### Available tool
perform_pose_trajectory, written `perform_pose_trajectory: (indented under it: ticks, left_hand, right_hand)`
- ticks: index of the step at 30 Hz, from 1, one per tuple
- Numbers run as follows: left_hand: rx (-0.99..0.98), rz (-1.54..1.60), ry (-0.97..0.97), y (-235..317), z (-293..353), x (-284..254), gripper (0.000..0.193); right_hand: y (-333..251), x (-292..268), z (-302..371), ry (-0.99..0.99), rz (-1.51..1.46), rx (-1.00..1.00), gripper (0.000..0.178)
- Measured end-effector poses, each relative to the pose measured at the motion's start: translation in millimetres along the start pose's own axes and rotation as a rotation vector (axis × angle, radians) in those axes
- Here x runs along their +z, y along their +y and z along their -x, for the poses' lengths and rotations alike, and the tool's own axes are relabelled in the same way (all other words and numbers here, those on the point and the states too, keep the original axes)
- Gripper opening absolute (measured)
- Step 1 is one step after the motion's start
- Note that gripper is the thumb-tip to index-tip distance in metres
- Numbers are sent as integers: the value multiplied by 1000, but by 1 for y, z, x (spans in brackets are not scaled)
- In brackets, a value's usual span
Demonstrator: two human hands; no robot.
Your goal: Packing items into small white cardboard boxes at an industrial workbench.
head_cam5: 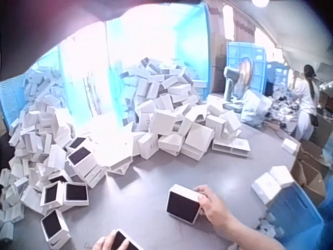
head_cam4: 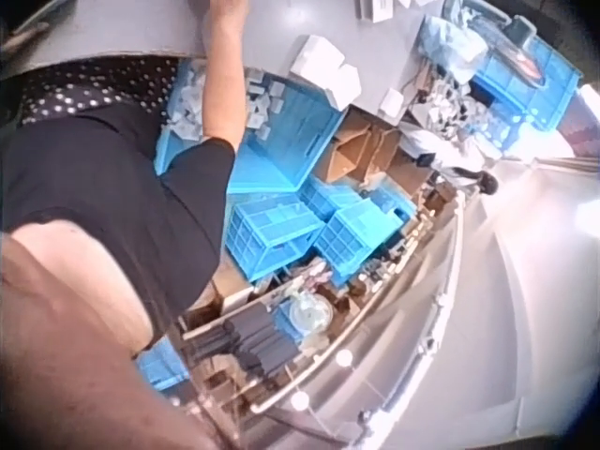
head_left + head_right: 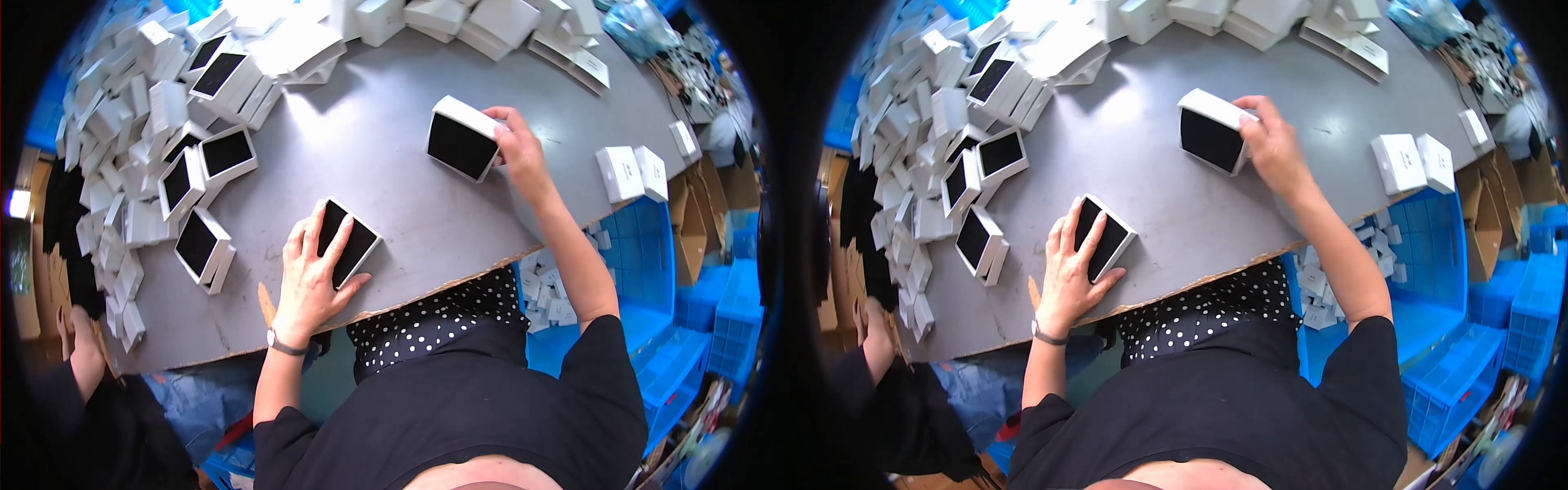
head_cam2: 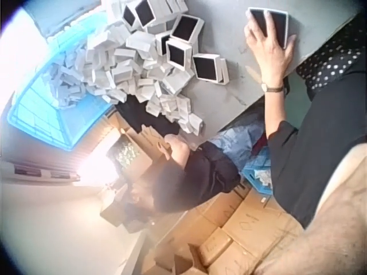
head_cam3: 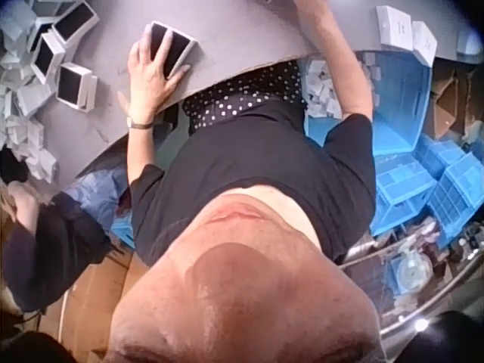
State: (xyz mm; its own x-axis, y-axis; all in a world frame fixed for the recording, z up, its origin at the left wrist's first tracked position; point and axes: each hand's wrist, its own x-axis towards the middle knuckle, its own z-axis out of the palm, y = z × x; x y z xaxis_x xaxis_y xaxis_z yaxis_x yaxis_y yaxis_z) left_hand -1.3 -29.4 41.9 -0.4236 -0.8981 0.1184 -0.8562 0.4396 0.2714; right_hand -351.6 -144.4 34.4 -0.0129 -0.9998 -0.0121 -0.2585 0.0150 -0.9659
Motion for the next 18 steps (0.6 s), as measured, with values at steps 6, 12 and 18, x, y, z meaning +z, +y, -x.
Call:
perform_pose_trajectory:
  ticks: [6,12,18]
  left_hand:
    - [-125,-5,-102,33,-16,-2,106]
    - [-27,127,112,3,-25,19,103]
    - [-107,277,194,-4,-31,33,104]
  right_hand:
    - [23,1,3,285,562,-248,67]
    - [-11,62,14,34,1046,-301,86]
    - [11,-3,45,-267,858,-598,79]
